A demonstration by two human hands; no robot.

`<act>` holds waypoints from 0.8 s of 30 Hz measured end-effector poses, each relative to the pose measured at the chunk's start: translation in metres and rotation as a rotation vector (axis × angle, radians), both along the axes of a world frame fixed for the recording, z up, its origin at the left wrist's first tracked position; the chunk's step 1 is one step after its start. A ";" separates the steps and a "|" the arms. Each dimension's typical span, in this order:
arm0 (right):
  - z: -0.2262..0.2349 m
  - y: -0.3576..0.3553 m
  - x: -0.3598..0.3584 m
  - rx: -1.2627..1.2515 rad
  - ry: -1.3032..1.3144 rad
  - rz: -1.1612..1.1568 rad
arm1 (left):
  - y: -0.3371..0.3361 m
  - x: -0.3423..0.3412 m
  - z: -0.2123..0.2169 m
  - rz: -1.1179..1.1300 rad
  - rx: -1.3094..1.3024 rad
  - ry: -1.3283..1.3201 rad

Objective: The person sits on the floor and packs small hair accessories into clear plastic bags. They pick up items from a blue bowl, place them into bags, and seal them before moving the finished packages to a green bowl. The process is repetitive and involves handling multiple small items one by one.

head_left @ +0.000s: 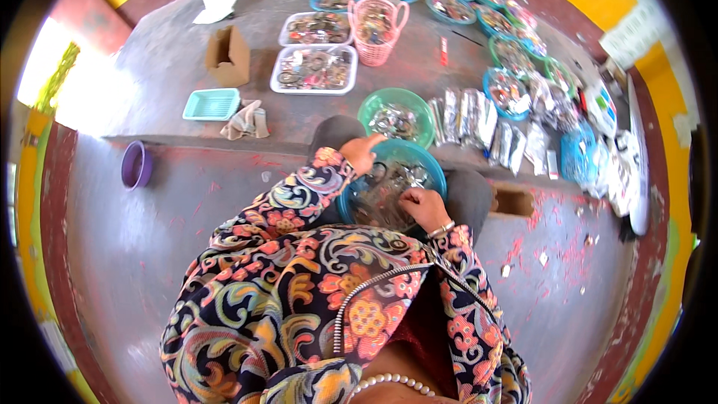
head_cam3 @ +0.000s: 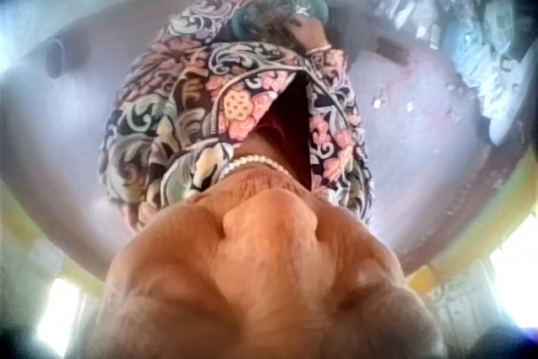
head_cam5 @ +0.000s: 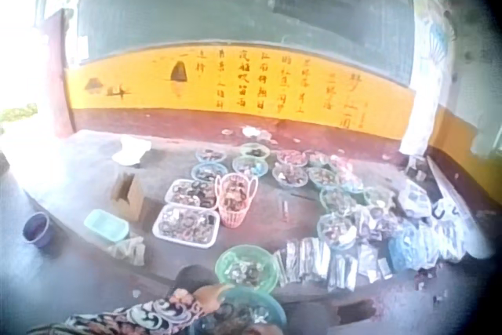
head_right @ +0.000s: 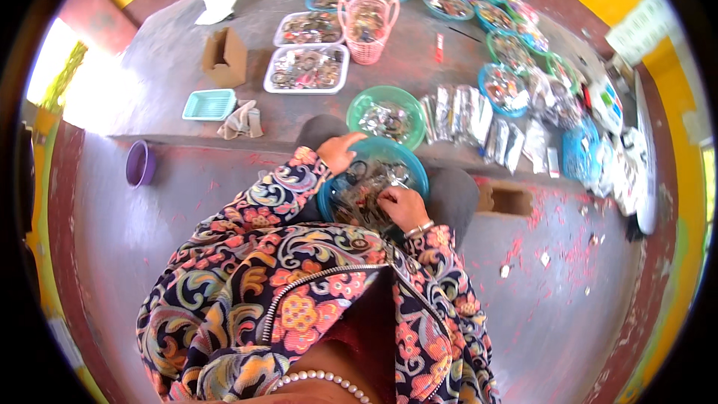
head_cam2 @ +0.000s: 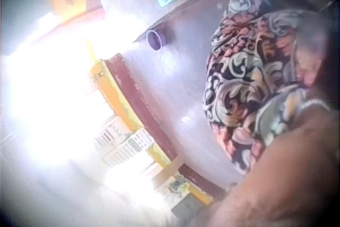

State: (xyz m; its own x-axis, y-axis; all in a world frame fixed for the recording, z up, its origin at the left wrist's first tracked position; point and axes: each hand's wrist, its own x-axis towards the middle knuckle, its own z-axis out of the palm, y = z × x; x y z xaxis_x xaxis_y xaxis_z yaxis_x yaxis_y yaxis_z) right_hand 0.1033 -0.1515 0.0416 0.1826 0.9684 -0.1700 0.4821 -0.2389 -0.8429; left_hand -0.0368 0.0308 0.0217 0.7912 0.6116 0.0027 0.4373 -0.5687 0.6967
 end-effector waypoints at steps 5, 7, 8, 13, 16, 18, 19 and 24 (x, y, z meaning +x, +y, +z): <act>-0.018 -0.002 -0.020 0.012 0.067 -0.052 | -0.007 -0.018 0.004 -0.018 0.197 -0.037; -0.022 -0.006 -0.024 0.016 0.152 -0.078 | -0.015 -0.018 0.009 -0.013 0.266 -0.001; -0.023 -0.007 -0.026 -0.005 0.207 -0.099 | -0.017 -0.017 0.013 -0.025 0.278 0.054; -0.025 -0.012 -0.024 -0.052 0.224 -0.114 | -0.017 -0.015 0.016 -0.157 0.372 0.170; -0.019 -0.020 -0.022 -0.033 0.111 -0.098 | -0.021 -0.010 0.015 -0.214 0.336 0.265; -0.029 -0.030 -0.016 -0.094 0.209 -0.135 | -0.031 -0.005 0.009 -0.140 0.148 0.236; -0.034 -0.036 -0.012 -0.124 0.261 -0.154 | -0.035 -0.002 0.004 -0.103 0.054 0.225; -0.030 -0.048 0.001 -0.119 0.326 -0.205 | -0.040 0.023 -0.015 -0.192 -0.007 0.133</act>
State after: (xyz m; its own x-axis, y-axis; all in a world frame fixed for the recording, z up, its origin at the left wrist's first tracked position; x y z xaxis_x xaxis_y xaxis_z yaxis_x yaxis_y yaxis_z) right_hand 0.1044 -0.1999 0.0118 0.2883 0.8872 -0.3602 0.1263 -0.4081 -0.9042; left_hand -0.0135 -0.0093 0.0071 0.8861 0.4493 -0.1136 0.4100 -0.6456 0.6443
